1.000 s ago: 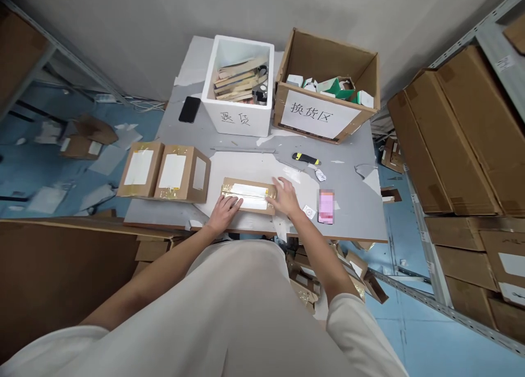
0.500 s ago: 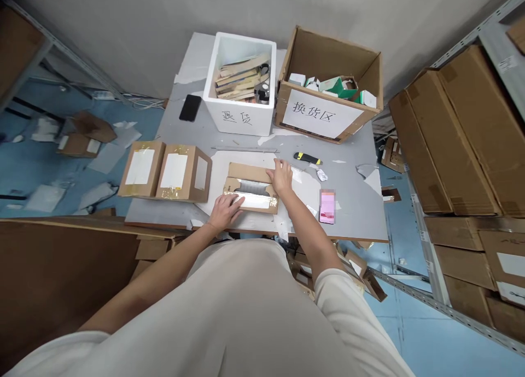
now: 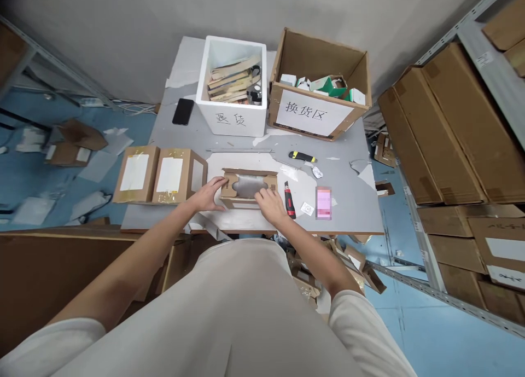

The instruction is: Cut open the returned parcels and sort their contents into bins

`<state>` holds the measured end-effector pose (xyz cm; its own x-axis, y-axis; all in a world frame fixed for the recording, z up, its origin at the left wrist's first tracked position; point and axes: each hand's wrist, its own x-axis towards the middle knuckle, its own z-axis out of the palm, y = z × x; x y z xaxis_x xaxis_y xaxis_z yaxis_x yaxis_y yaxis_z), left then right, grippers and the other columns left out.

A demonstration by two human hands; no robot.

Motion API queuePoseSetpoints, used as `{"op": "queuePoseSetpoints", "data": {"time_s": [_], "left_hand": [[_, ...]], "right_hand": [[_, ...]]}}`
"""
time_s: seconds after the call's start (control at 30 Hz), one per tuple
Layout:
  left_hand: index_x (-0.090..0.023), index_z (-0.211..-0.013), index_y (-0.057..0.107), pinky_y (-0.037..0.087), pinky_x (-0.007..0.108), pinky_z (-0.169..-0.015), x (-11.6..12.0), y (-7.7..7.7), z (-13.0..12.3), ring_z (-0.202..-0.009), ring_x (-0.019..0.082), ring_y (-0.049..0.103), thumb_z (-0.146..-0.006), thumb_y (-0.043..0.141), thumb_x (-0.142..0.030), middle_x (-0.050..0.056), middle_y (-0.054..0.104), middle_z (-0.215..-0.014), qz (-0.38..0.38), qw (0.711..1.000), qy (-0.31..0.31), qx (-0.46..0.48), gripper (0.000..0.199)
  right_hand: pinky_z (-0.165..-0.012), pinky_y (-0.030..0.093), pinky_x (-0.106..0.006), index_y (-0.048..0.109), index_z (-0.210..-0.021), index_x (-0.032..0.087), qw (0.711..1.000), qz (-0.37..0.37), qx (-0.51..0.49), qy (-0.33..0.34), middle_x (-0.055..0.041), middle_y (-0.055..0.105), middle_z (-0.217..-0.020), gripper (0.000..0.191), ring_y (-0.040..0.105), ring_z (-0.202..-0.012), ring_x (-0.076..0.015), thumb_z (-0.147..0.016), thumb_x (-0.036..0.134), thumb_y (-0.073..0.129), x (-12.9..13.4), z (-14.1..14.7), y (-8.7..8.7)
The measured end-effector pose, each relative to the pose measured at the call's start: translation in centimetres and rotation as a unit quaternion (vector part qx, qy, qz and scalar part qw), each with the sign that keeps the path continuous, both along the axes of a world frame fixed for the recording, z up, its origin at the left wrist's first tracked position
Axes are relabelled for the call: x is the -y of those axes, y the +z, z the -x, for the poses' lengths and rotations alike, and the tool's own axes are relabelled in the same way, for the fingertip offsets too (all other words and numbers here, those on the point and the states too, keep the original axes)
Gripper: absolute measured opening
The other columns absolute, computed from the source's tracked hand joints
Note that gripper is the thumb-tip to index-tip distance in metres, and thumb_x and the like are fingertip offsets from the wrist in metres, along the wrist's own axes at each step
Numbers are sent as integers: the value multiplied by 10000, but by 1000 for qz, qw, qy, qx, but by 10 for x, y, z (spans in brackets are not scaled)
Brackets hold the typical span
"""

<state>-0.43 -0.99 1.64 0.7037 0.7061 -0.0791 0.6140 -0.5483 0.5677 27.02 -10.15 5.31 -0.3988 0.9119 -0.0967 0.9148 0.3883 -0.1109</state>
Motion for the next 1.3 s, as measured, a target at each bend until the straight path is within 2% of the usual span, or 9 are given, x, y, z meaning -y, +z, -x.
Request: {"op": "queuePoseSetpoints", "data": {"time_s": [0.23,0.37,0.47,0.63,0.7,0.8,0.93,1.13,1.3], "left_hand": [[-173,-1361,447,332,425,-1092,-12,23,-7,-1245,276,472,-693,548,-239,129,472,-1341,-3,995,-20,-101,678],[-161,-1279,519,198,640,-1060,15,43,-47,-1154,355,504,-770,516,-551,178,510,-1274,-35,972,96,-213,641],[-100,-1242,533,208,657,-1016,34,48,-79,-1150,390,465,-769,540,-583,232,526,-1216,-98,950,169,-243,676],[-158,-928,671,347,427,-988,25,48,-90,-1096,260,514,-847,468,-191,149,625,-1049,-149,975,-54,-158,221],[-182,-778,679,295,397,-1056,17,50,-78,-1049,221,550,-838,441,-123,112,659,-903,-153,973,-95,-147,253],[-170,-763,690,162,486,-1130,17,54,-52,-1045,244,576,-827,427,-102,114,674,-833,-162,971,-51,-168,278],[-93,-1221,580,46,608,-1122,39,46,-26,-1278,347,433,-848,493,-427,221,568,-1273,-149,972,58,-171,507],[-61,-1489,158,181,521,-1126,67,2,-19,-1424,347,208,-747,504,-684,231,239,-1530,-52,980,143,-125,1029],[-76,-1493,145,167,542,-1126,71,-5,-20,-1421,351,210,-740,529,-666,231,230,-1533,-46,981,165,-95,1030]], "right_hand": [[-951,386,-378,603,-1177,149,987,10,-125,102,-129,586,-1167,312,500,-1086,-230,-953,244,408,36,-18,-13],[-854,427,-318,635,-1142,150,986,100,-106,81,-104,627,-1069,305,564,-985,-197,-948,211,408,6,-15,0],[-872,388,-349,652,-1135,155,988,105,-10,114,-127,635,-1106,299,571,-1009,-229,-910,170,454,-25,0,11],[-942,312,-380,712,-896,116,968,135,140,158,-143,697,-907,279,626,-870,-221,-881,96,434,-45,7,19],[-948,308,-372,699,-930,112,971,117,146,149,-149,692,-941,271,626,-890,-221,-878,94,434,-43,-5,24],[-941,328,-370,672,-1008,107,980,97,124,120,-162,670,-1008,270,610,-956,-234,-878,96,436,-33,-34,30],[-982,348,-400,555,-1268,75,995,69,47,48,-219,525,-1324,429,521,-1163,-288,-916,306,474,-7,-56,19],[-1085,171,-603,233,-1500,140,996,85,0,-41,-189,120,-1577,669,165,-1434,-329,-946,504,322,28,-53,-25],[-1067,68,-683,278,-1479,135,997,71,8,-35,-201,282,-1527,625,237,-1407,-336,-946,455,343,27,-49,-11]]}}
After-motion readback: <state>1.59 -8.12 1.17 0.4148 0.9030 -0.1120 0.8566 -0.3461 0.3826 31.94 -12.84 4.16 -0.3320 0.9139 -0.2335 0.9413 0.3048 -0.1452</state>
